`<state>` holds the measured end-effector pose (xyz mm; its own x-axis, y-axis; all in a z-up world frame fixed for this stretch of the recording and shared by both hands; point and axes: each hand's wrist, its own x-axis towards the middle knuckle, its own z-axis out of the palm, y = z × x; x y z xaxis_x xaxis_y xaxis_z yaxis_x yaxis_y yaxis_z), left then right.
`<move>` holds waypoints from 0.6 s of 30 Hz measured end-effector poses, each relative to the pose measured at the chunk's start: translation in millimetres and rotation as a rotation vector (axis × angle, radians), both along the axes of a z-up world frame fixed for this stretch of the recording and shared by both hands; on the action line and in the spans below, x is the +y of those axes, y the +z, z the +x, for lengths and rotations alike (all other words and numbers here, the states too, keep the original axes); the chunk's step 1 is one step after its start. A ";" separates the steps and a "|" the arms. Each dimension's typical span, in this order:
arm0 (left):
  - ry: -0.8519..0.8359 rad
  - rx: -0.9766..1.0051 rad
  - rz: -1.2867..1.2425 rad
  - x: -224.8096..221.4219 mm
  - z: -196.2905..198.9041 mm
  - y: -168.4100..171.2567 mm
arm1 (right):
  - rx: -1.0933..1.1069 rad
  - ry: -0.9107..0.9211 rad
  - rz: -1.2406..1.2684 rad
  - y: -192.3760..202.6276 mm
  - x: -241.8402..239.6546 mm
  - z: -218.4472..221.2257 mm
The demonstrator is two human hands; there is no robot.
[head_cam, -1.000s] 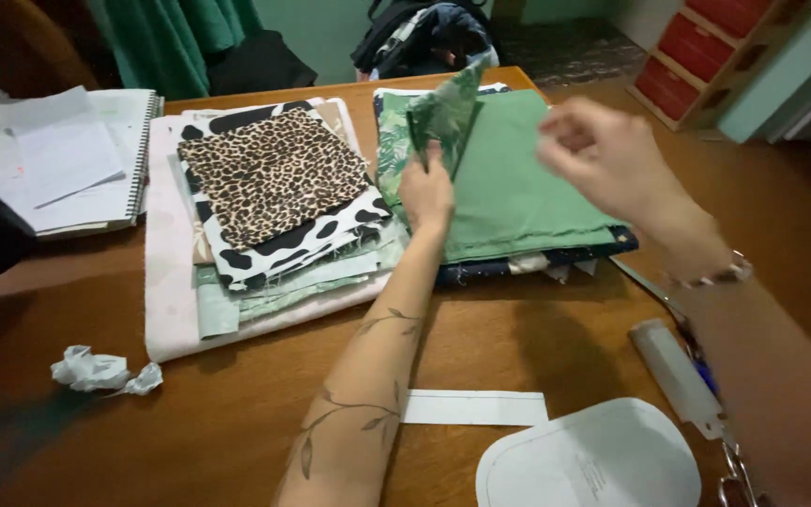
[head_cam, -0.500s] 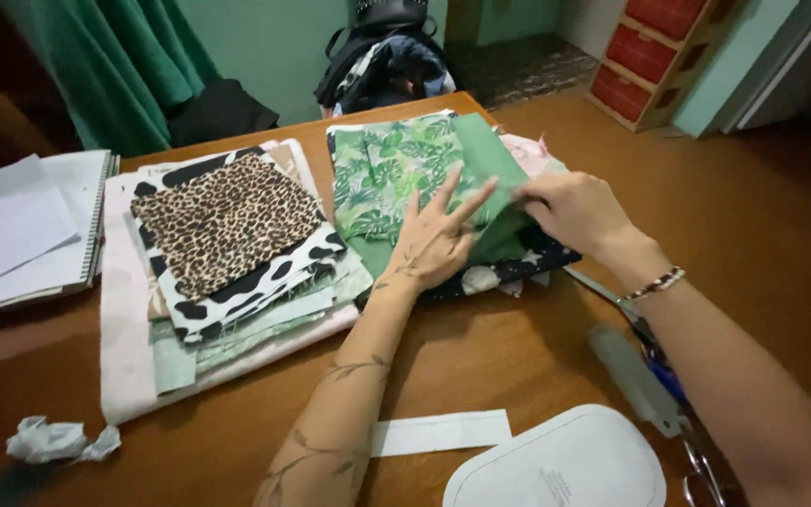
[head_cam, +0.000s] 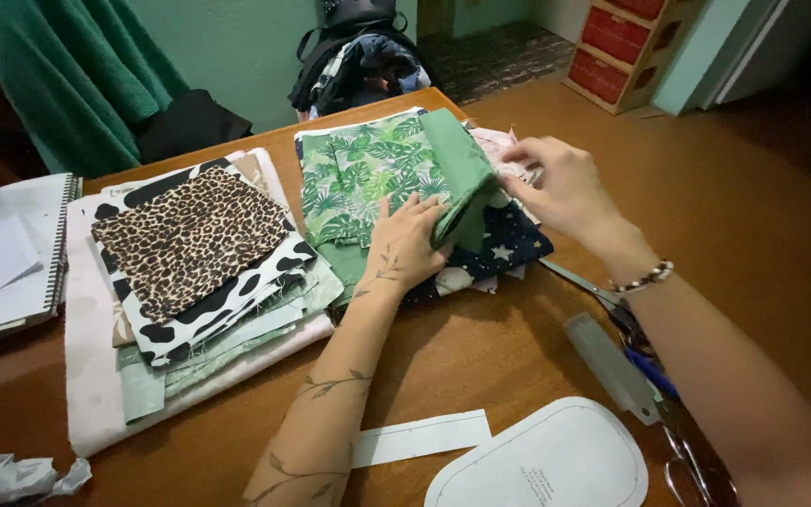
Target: The person sorts through a stack of fabric scraps, selects a piece, aligns a paper pattern on it, and pins the pattern to the fabric.
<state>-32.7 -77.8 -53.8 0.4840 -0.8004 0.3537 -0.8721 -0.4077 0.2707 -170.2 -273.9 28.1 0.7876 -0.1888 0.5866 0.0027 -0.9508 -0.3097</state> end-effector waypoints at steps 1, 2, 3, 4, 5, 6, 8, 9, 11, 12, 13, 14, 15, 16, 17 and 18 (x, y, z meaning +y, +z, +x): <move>0.000 -0.001 -0.002 -5.0 3.5 -9.9 | -0.001 0.000 -0.002 7.8 11.3 -11.2; 0.021 -0.020 -0.076 -9.9 7.0 -19.6 | 0.216 -0.140 0.081 15.7 22.8 -22.5; 0.042 -0.039 -0.152 -14.6 10.6 -28.9 | 0.432 -0.280 0.164 23.9 34.4 -33.6; 0.043 -0.040 -0.154 -9.1 9.8 -17.5 | 0.430 -0.279 0.162 19.4 28.5 -34.4; 0.140 0.166 -0.275 -3.2 9.0 -6.6 | 0.550 -0.304 0.229 14.5 22.7 -35.1; 0.236 0.372 -0.394 2.7 8.3 4.2 | 0.670 -0.328 0.296 9.5 16.7 -35.6; 0.357 0.653 -0.578 6.1 17.8 3.3 | 0.604 -0.321 0.488 2.8 9.6 -31.3; 0.483 0.934 -0.761 9.6 24.0 3.3 | 0.535 -0.305 0.677 -0.1 6.7 -26.5; 0.465 1.046 -0.799 21.3 40.1 -0.1 | 0.527 -0.323 0.814 -21.5 -18.0 -14.0; 0.442 1.160 -0.831 27.4 48.2 -2.3 | 0.517 -0.345 0.954 -32.8 -30.1 -7.5; 0.446 1.159 -0.833 29.5 45.4 0.3 | 0.519 -0.342 0.953 -25.4 -23.8 -7.8; 0.427 1.203 -0.852 31.7 43.0 2.9 | 0.621 -0.326 0.961 -18.1 -17.4 -7.7; 0.407 1.247 -0.873 33.3 41.6 6.1 | 0.721 -0.309 0.964 -9.5 -11.5 -6.7; 0.409 1.247 -0.878 32.8 40.9 11.6 | 0.723 -0.306 0.960 -7.2 -11.3 -3.4; 0.402 1.253 -0.932 33.5 39.1 15.5 | 0.704 -0.259 0.919 -5.6 -10.7 0.2; 0.395 1.259 -0.986 34.5 37.3 18.9 | 0.684 -0.213 0.878 -4.6 -9.8 3.7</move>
